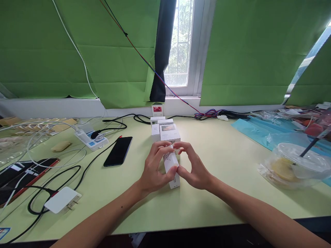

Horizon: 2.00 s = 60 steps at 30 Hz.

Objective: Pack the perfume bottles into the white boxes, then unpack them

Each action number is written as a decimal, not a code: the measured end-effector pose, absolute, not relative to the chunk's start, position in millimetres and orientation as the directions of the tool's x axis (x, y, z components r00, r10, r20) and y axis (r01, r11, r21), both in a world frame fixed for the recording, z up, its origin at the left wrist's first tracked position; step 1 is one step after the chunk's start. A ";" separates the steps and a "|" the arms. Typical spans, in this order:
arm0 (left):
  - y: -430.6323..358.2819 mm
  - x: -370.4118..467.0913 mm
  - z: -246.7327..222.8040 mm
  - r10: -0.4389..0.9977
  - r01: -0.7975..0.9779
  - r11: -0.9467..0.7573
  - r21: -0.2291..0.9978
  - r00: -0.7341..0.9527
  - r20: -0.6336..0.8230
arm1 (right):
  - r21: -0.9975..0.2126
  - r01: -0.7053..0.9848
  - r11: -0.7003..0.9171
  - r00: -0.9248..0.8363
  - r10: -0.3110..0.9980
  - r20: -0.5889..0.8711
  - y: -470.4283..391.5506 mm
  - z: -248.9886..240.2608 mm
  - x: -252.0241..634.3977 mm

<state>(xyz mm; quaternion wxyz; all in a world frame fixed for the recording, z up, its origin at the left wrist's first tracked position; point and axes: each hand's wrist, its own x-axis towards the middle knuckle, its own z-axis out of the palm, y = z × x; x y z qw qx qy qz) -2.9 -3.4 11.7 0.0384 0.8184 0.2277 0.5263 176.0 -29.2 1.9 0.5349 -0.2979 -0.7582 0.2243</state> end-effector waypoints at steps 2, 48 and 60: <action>-2.7 -3.3 11.1 0.411 0.323 -0.895 0.306 0.336 0.848 | -0.664 0.208 0.718 -0.250 0.696 0.673 -29.4 2.7 175.9; -0.3 -6.5 14.2 0.345 0.403 -0.896 0.186 0.367 0.864 | -0.615 0.189 0.766 -0.302 0.641 0.705 -25.6 -1.9 173.8; -0.6 -6.9 13.3 0.342 0.390 -0.900 0.193 0.360 0.868 | -0.611 0.172 0.773 -0.320 0.631 0.707 -25.5 -1.5 173.4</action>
